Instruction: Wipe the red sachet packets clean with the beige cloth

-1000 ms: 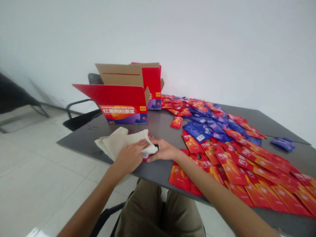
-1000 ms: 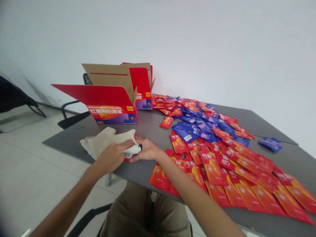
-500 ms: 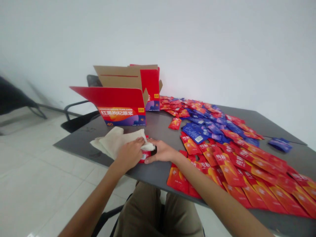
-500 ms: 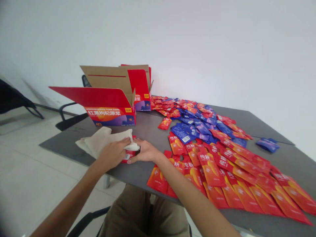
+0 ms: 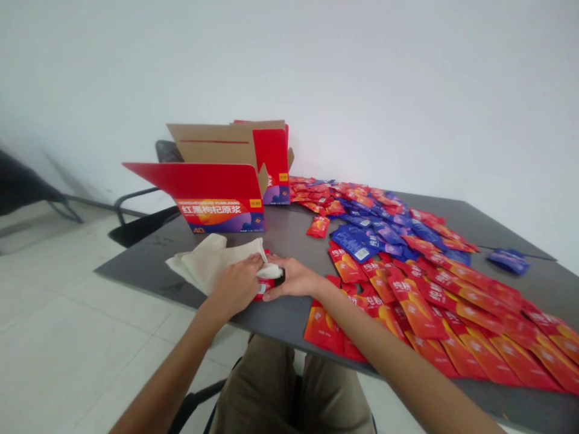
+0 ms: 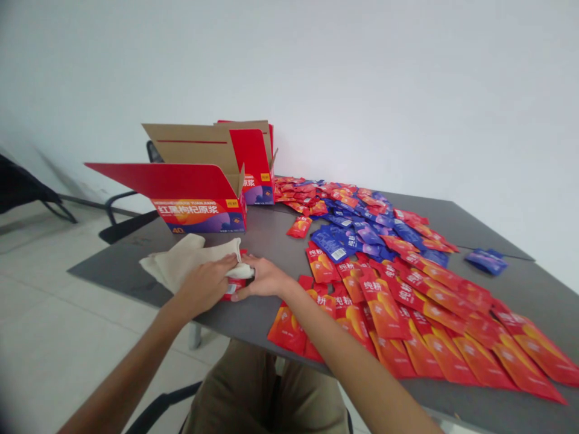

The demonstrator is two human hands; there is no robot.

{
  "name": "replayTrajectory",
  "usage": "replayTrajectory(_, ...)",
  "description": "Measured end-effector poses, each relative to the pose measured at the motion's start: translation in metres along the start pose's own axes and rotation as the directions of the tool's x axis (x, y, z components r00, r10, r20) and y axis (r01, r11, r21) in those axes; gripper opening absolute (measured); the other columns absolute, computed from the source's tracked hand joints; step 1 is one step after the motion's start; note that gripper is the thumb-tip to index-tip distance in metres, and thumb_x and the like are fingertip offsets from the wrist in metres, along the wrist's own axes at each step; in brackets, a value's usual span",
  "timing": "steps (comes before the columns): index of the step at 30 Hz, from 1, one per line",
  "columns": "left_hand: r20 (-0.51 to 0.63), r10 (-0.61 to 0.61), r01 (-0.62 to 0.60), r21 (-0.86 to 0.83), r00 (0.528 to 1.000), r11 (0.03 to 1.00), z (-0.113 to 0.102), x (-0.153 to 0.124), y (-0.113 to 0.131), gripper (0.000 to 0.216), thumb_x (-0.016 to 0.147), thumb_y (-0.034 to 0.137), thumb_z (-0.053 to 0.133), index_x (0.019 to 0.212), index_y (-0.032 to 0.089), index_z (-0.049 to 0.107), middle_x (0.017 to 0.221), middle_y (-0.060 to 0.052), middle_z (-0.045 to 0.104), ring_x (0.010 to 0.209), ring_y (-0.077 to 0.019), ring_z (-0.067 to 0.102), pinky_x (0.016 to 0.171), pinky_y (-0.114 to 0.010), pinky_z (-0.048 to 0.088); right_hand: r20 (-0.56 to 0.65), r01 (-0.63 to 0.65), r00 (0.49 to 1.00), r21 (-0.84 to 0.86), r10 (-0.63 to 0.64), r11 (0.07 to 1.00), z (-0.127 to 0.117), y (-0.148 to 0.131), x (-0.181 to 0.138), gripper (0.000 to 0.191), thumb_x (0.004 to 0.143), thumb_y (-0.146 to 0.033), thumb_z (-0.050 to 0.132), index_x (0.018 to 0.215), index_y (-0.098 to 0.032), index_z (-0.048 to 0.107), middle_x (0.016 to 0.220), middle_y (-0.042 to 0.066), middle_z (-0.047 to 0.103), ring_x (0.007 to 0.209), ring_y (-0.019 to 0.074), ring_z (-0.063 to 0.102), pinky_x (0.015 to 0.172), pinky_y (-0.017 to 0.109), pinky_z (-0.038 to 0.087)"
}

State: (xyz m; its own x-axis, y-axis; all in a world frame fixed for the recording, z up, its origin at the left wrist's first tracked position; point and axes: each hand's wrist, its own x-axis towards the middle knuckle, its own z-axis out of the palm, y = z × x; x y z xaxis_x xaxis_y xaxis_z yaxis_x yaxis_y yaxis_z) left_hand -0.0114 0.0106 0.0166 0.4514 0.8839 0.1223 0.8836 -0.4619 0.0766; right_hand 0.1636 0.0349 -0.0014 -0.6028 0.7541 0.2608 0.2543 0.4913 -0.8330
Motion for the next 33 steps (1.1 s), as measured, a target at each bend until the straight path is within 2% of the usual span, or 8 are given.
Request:
replayTrajectory(5,-0.012,0.141,-0.142,-0.048,0.99,0.989,0.009,-0.031,0.006,0.06,0.075,0.003,0.036,0.133,0.01,0.049,0.143,-0.01,0.047,0.134,-0.0168,0.041,0.112,-0.032,0.031,-0.006,-0.003,1.0,-0.09,0.002,0.996,0.001,0.0,0.0,0.055,0.05,-0.024,0.085,0.102,-0.02,0.069,0.111,0.001,0.066,0.105,0.0218,0.059,0.098,0.033,0.041)
replayTrajectory(7,-0.019,0.134,-0.135,-0.068,0.991,0.989,0.009,-0.03,0.005,0.06,0.076,0.004,0.036,0.134,0.01,0.048,0.142,-0.009,0.047,0.133,-0.0169,0.042,0.112,-0.032,0.031,0.003,-0.001,1.0,-0.079,0.001,0.997,0.0,0.0,-0.001,0.054,0.05,-0.023,0.084,0.102,-0.019,0.069,0.111,0.001,0.066,0.104,0.0212,0.059,0.096,0.031,0.042)
replayTrajectory(12,-0.006,-0.002,0.002,-0.023,1.0,1.0,0.0,-0.002,0.001,0.054,0.079,0.006,0.037,0.13,0.014,0.052,0.138,-0.011,0.053,0.124,-0.0215,0.052,0.104,-0.036,0.041,0.014,-0.016,1.0,0.016,0.016,1.0,-0.001,-0.002,-0.001,0.054,0.056,-0.026,0.082,0.108,-0.02,0.066,0.11,0.0,0.067,0.108,0.0202,0.058,0.1,0.031,0.039)
replayTrajectory(15,-0.009,0.044,-0.044,-0.009,0.999,0.999,0.003,-0.014,0.007,0.055,0.077,0.005,0.036,0.13,0.012,0.052,0.139,-0.011,0.052,0.129,-0.0189,0.048,0.108,-0.033,0.037,-0.007,-0.008,1.0,-0.022,0.008,1.0,0.001,0.0,0.0,0.054,0.054,-0.026,0.083,0.105,-0.02,0.067,0.115,0.001,0.065,0.112,0.022,0.056,0.103,0.033,0.037)
replayTrajectory(19,-0.017,0.113,-0.113,-0.045,0.993,0.993,0.008,-0.034,0.011,0.06,0.076,0.005,0.035,0.133,0.012,0.049,0.142,-0.008,0.049,0.132,-0.0168,0.043,0.112,-0.031,0.032,-0.021,-0.02,1.0,-0.09,0.018,0.996,0.002,0.003,0.0,0.052,0.048,-0.023,0.085,0.097,-0.018,0.07,0.11,0.002,0.066,0.104,0.0227,0.059,0.095,0.032,0.043)
replayTrajectory(26,-0.003,0.003,-0.003,-0.009,1.0,1.0,0.0,0.0,0.002,0.055,0.078,0.005,0.036,0.13,0.012,0.052,0.137,-0.012,0.053,0.123,-0.0224,0.053,0.103,-0.036,0.042,0.009,-0.021,1.0,0.027,0.021,0.999,0.0,-0.003,-0.001,0.06,0.056,-0.026,0.082,0.113,-0.02,0.064,0.11,0.0,0.066,0.103,0.0196,0.059,0.097,0.03,0.041)
replayTrajectory(29,-0.02,0.079,-0.079,-0.022,0.997,0.997,0.007,-0.02,0.008,0.057,0.077,0.004,0.036,0.132,0.008,0.05,0.14,-0.012,0.05,0.131,-0.0195,0.045,0.109,-0.034,0.036,-0.004,-0.012,1.0,-0.043,0.012,0.999,0.001,-0.001,-0.001,0.056,0.051,-0.024,0.084,0.105,-0.02,0.067,0.114,0.001,0.065,0.112,0.0226,0.056,0.102,0.032,0.038)
replayTrajectory(33,-0.036,0.116,-0.118,-0.067,0.993,0.991,0.011,-0.037,0.01,0.057,0.078,0.005,0.035,0.133,0.008,0.049,0.142,-0.011,0.048,0.132,-0.0199,0.043,0.112,-0.035,0.033,-0.001,-0.006,1.0,-0.093,0.006,0.996,0.001,0.002,-0.001,0.052,0.049,-0.024,0.085,0.098,-0.019,0.069,0.111,0.001,0.067,0.107,0.023,0.059,0.098,0.033,0.041)
